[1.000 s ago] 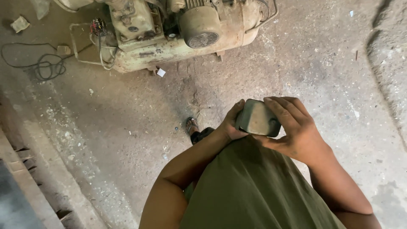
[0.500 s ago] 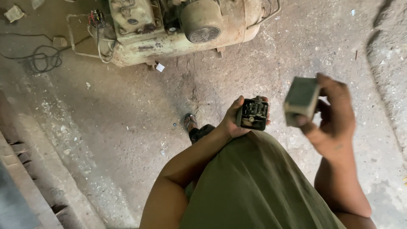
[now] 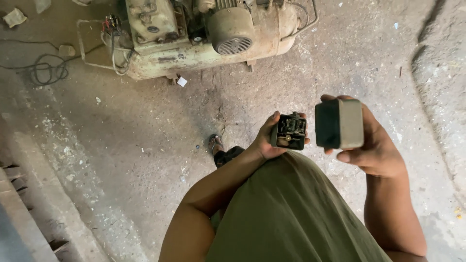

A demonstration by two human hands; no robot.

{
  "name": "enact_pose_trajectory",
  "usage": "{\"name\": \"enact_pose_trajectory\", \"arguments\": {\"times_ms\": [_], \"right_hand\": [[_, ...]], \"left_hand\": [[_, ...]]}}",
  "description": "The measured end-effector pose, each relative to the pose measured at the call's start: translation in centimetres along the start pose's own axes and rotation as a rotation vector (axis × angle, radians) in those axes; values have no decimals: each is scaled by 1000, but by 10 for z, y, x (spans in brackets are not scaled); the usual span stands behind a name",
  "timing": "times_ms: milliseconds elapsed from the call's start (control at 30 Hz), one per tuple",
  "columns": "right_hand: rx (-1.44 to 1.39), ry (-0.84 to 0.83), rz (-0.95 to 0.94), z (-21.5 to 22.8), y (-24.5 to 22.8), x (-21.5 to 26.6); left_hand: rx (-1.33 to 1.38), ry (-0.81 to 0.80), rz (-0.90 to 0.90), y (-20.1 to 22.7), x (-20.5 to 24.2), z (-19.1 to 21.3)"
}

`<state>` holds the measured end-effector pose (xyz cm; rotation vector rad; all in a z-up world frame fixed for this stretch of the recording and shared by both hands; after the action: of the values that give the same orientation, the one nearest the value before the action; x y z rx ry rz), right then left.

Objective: Assembling a pressure switch by fitting and securing the protective cover onto the base unit.

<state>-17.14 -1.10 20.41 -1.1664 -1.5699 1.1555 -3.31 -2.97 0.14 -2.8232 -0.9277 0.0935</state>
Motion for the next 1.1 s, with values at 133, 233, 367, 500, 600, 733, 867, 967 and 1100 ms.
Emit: {"name": "enact_pose_trajectory", "arguments": {"times_ms": [133,233,367,500,600,733,867,967,1100], "right_hand": [[608,341,-26,-13,-6,15],[1062,135,388,-22,-18,9],[1118,10,444,-32,-6,1],[1153,-25,389,-36,5,-5],[1150,-53,336,-36,11,-6],[1158,-77,297,-37,15,-7],[1146,-50,213,-37,23,-7],[1109,112,279,-39,20,-7],[1089,118,252,-38,20,-8]], "left_hand": [[11,20,-5,-1,3,2],[-42,58,-67,2,5,10],[-86,149,-153,3,6,7],[-82,124,-79,0,9,-6],[-86,134,-70,-1,10,-7],[-130,153,-98,-1,11,-8],[-115,163,-81,-6,14,-29],[58,17,-178,-11,21,-86],[-11,-21,-189,-9,18,-75]]}}
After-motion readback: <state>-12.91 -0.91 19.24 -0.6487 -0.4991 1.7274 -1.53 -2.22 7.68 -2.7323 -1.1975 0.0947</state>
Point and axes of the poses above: each hand's wrist, its own x-axis away from the middle knuckle, its own z-axis out of the back of the hand, y = z × x, the point moved 4 cm from there along -x, towards the middle knuckle, and after that the axes turned 8 degrees about y, right-handed, at the moved point
